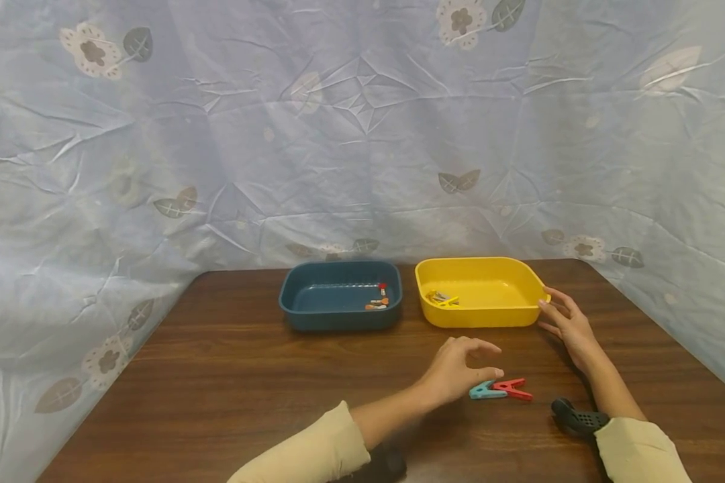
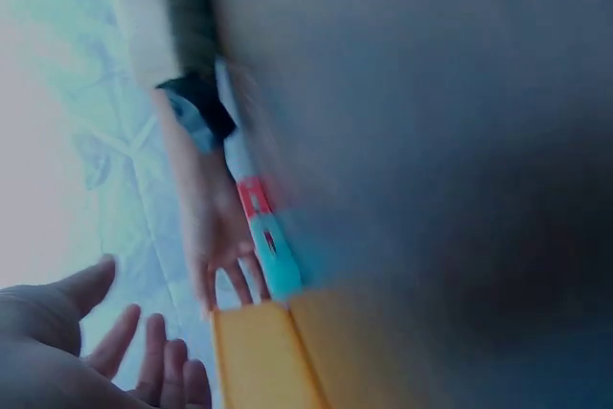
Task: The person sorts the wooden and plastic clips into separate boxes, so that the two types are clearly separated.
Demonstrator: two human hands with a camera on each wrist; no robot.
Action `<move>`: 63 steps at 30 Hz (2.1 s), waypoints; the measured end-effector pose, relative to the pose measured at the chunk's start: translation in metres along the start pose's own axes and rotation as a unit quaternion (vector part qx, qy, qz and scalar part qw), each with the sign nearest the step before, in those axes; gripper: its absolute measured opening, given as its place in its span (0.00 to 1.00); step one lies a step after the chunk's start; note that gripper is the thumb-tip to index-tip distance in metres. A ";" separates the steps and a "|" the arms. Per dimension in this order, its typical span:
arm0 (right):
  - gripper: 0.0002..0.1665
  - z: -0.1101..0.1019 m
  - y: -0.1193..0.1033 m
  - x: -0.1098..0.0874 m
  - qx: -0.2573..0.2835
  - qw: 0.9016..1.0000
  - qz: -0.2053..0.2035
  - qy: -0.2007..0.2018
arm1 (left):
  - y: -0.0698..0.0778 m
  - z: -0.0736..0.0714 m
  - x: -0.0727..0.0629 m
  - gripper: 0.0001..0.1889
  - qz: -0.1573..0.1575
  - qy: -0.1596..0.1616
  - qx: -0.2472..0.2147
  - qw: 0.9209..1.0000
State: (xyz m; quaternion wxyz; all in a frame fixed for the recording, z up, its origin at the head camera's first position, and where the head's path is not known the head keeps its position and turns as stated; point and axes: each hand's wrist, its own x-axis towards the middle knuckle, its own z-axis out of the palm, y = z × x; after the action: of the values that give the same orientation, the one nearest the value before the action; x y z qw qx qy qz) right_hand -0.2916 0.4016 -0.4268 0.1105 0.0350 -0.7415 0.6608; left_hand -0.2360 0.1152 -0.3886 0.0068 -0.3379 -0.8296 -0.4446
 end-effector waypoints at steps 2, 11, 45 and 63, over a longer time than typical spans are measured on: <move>0.34 0.000 0.000 0.000 -0.002 1.000 0.000 -0.001 | -0.004 0.004 -0.003 0.15 -0.006 -0.007 -0.003 1.000; 0.34 0.000 0.000 0.000 -0.005 1.000 -0.004 -0.004 | -0.027 0.015 -0.011 0.16 -0.036 -0.034 -0.007 0.999; 0.33 0.001 -0.001 0.000 0.001 1.000 0.004 -0.005 | -0.034 0.014 -0.010 0.09 -0.060 -0.034 0.023 0.997; 0.32 -0.001 -0.001 0.000 0.021 1.000 0.002 -0.005 | -0.032 0.014 -0.009 0.10 -0.064 -0.024 -0.003 0.998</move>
State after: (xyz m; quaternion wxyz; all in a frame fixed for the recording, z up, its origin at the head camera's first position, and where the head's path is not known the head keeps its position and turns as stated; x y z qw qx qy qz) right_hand -0.2915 0.4022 -0.4258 0.1046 0.0391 -0.7284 0.6759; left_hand -0.2433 0.1081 -0.4235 -0.0431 -0.2945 -0.8482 -0.4381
